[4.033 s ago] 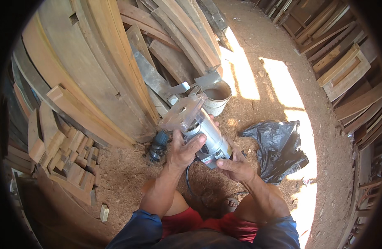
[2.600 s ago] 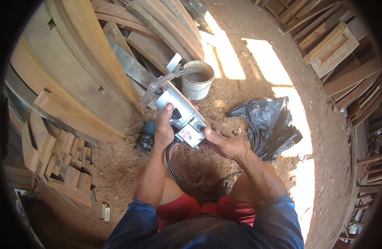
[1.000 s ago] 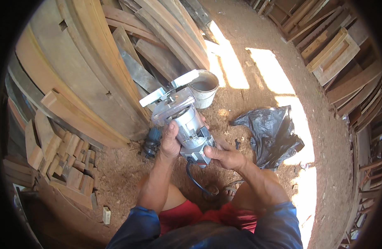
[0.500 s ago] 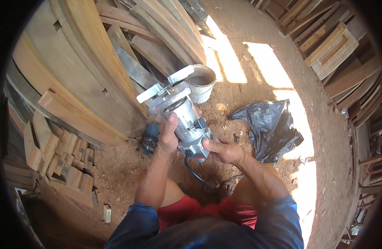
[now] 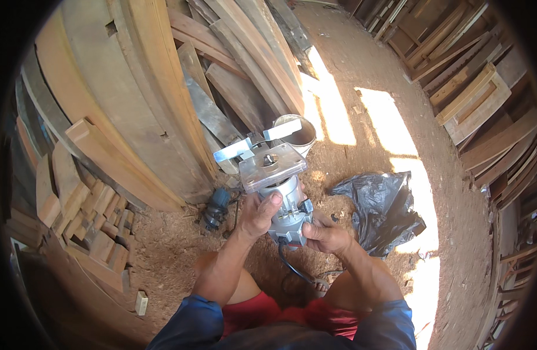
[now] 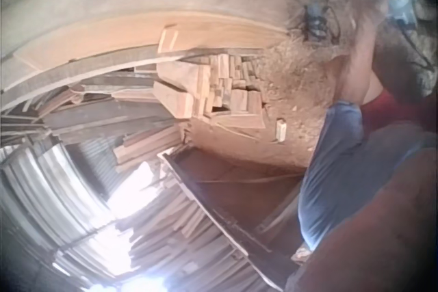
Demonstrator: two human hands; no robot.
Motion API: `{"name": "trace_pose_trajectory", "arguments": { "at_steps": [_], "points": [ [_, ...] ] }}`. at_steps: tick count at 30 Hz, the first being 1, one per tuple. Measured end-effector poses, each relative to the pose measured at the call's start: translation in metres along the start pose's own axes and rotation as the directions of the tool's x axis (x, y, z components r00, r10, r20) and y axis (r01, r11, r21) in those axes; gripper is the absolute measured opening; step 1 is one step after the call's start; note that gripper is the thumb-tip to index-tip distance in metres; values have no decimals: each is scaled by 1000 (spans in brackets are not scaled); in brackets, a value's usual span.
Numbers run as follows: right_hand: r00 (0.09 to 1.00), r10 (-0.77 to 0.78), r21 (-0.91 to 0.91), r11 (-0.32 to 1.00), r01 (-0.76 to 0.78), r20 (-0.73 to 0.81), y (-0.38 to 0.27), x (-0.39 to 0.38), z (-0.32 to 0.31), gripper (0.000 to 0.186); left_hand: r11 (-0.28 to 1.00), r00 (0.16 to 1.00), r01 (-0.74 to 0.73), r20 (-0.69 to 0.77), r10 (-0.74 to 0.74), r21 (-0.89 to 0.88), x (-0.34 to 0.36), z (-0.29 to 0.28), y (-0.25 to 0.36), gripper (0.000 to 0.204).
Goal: The person removes a metal motor unit from its plastic housing using a wrench, then reinserts the motor back into the housing and secures it by hand.
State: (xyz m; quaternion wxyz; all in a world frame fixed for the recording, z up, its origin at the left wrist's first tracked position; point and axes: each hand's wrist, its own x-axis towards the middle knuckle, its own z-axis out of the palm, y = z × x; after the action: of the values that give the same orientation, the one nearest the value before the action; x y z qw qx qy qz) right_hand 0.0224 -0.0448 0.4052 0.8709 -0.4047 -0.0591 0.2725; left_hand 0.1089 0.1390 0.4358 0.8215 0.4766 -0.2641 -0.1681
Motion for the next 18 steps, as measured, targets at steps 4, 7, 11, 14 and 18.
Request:
{"name": "trace_pose_trajectory", "arguments": {
  "at_steps": [4, 7, 11, 14, 18],
  "points": [
    [999, -44, -7, 999, 43, -5, -4, 2, 10, 79, 1000, 1000, -9, 4, 9, 23, 0, -2, -4, 58],
    [999, -44, -1, 999, 44, 0, -2, 2, 8, 81, 999, 999, -29, 25, 28, 30, 2, -5, -6, 60],
    [998, -46, 5, 999, 46, -40, 0, 2, 11, 83, 998, 998, -54, 11, 54, 11, 3, 0, 5, 62],
    [997, -68, 13, 998, 69, -37, -4, 7, 18, 82, 998, 998, -50, -29, 50, -24, 7, -5, 0, 64],
    [970, -176, -78, 983, 165, -170, 0, 12, 39, 78, 998, 997, 10, -74, -15, -64, 8, -6, 1, 67]
  ]
}}
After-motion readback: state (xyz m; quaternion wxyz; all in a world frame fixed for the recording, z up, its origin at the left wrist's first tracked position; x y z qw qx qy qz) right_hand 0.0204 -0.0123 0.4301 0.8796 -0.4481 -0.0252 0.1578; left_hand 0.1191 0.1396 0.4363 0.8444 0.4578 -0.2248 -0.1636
